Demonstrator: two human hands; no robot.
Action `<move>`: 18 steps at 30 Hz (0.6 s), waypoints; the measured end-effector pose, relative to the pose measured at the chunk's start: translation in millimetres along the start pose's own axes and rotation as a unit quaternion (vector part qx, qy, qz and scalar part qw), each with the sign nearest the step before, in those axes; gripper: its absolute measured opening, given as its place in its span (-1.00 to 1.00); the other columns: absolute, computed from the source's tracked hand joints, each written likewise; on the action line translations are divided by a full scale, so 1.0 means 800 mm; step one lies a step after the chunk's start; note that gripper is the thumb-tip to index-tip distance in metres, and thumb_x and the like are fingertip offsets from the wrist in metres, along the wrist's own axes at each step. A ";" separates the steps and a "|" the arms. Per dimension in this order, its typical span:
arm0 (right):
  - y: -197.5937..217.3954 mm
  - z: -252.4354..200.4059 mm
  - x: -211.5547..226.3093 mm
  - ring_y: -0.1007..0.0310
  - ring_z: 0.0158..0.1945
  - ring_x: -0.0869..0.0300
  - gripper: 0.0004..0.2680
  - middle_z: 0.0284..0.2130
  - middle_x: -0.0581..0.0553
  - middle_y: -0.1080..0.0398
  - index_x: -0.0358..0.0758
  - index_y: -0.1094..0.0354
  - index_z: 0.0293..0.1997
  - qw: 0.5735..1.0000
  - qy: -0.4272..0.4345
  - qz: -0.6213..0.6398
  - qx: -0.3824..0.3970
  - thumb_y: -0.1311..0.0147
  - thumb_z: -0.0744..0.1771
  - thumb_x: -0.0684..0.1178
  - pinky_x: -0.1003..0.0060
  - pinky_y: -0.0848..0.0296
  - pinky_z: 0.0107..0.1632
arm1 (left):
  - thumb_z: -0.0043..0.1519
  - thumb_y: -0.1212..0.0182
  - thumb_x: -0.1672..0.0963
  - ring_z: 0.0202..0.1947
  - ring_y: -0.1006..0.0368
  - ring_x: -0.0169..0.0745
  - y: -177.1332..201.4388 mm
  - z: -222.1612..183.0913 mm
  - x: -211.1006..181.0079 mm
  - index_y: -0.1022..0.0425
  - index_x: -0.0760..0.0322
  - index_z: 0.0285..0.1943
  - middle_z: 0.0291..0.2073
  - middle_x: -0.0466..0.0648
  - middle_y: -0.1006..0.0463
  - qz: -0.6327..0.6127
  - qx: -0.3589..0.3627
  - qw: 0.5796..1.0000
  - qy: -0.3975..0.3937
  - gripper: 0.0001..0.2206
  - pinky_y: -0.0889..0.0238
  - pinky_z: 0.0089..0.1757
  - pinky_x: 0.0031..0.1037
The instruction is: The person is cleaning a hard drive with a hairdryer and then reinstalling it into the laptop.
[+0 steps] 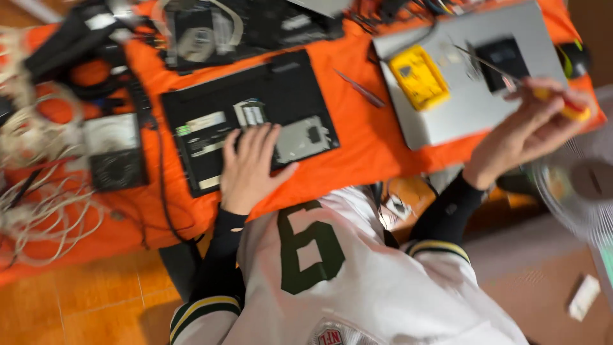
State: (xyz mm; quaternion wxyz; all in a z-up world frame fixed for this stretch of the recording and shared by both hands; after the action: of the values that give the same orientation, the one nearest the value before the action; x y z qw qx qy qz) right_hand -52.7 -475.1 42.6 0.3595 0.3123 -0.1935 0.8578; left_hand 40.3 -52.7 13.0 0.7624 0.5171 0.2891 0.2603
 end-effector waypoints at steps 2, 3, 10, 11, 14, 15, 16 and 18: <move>0.010 0.005 0.003 -0.36 -0.27 0.20 -0.85 -0.10 -0.29 -0.43 -0.21 -0.10 0.21 1.000 0.006 0.008 -0.007 0.17 0.56 0.02 0.30 -0.42 -0.20 | 0.27 -0.20 -0.17 0.31 -0.26 -0.01 -0.001 0.002 -0.002 -0.33 0.34 0.41 0.26 0.07 -0.43 0.003 0.006 1.000 -0.011 -0.32 0.10 0.31 -0.03; 0.013 0.005 0.004 -0.39 -0.26 0.18 -0.84 -0.13 -0.30 -0.46 -0.21 -0.11 0.20 1.000 0.004 -0.001 -0.011 0.19 0.57 0.04 0.31 -0.41 -0.19 | 0.27 -0.22 -0.17 0.30 -0.27 -0.02 0.000 0.003 -0.002 -0.34 0.35 0.40 0.26 0.06 -0.44 0.015 -0.001 1.000 -0.009 -0.33 0.08 0.31 -0.04; 0.039 0.010 -0.055 -0.33 -0.30 0.14 -0.85 -0.30 -0.24 -0.33 -0.23 -0.09 0.19 0.998 -0.053 0.028 -0.002 0.19 0.59 0.03 0.35 -0.29 -0.26 | 0.30 -0.29 -0.17 0.30 -0.31 -0.06 0.000 0.002 0.001 -0.36 0.37 0.37 0.27 0.04 -0.46 0.057 -0.014 0.998 0.000 -0.33 0.03 0.31 -0.07; 0.040 0.016 -0.055 -0.33 -0.30 0.14 -0.85 -0.30 -0.24 -0.33 -0.23 -0.09 0.19 0.998 -0.060 0.022 -0.003 0.19 0.59 0.03 0.35 -0.29 -0.26 | 0.30 -0.29 -0.17 0.30 -0.31 -0.06 0.000 0.000 -0.001 -0.36 0.37 0.37 0.27 0.04 -0.46 0.053 -0.007 0.999 -0.002 -0.33 0.03 0.31 -0.07; 0.030 0.035 -0.061 -0.20 -0.42 0.24 -0.87 -0.39 -0.17 -0.26 -0.22 -0.13 0.16 0.994 -0.076 0.080 -0.003 0.18 0.58 0.01 0.38 -0.24 -0.31 | 0.30 -0.29 -0.18 0.31 -0.33 -0.06 0.001 0.006 0.001 -0.36 0.39 0.37 0.26 0.04 -0.47 0.058 0.000 0.998 0.005 -0.31 0.02 0.31 -0.07; 0.026 0.040 -0.064 -0.26 -0.37 0.23 -0.84 -0.32 -0.15 -0.28 -0.20 -0.10 0.22 0.993 -0.091 0.071 0.005 0.20 0.55 0.02 0.36 -0.32 -0.26 | 0.30 -0.30 -0.19 0.30 -0.33 -0.05 0.000 0.008 0.002 -0.36 0.39 0.37 0.26 0.04 -0.47 0.060 0.002 0.998 0.009 -0.30 0.01 0.30 -0.07; 0.021 0.044 -0.068 -0.33 -0.31 0.22 -0.79 -0.26 -0.14 -0.31 -0.19 -0.08 0.28 0.992 -0.109 0.063 0.014 0.21 0.52 0.03 0.34 -0.39 -0.20 | 0.29 -0.30 -0.19 0.30 -0.33 -0.05 -0.001 0.008 0.002 -0.36 0.40 0.37 0.25 0.04 -0.48 0.061 0.005 0.998 0.015 -0.30 -0.01 0.30 -0.06; 0.028 0.048 -0.101 -0.32 -0.32 0.21 -0.80 -0.29 -0.13 -0.30 -0.18 -0.09 0.27 0.987 -0.135 0.085 0.025 0.18 0.52 0.01 0.31 -0.38 -0.20 | 0.27 -0.32 -0.20 0.29 -0.34 -0.05 -0.005 0.006 0.005 -0.37 0.40 0.37 0.24 0.04 -0.48 0.062 0.007 0.998 0.013 -0.29 -0.04 0.28 -0.04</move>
State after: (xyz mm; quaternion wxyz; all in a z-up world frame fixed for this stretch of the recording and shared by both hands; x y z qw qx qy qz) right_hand -9.3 -551.5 13.7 0.2481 0.4165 -0.2441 0.8399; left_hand 46.4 -54.5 9.6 0.7371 0.5363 0.2681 0.3117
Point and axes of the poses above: each hand's wrist, its own z-axis towards the middle knuckle, its own y-axis out of the back of the hand, x = y × z, the point moved 6 cm from there along z, towards the middle knuckle
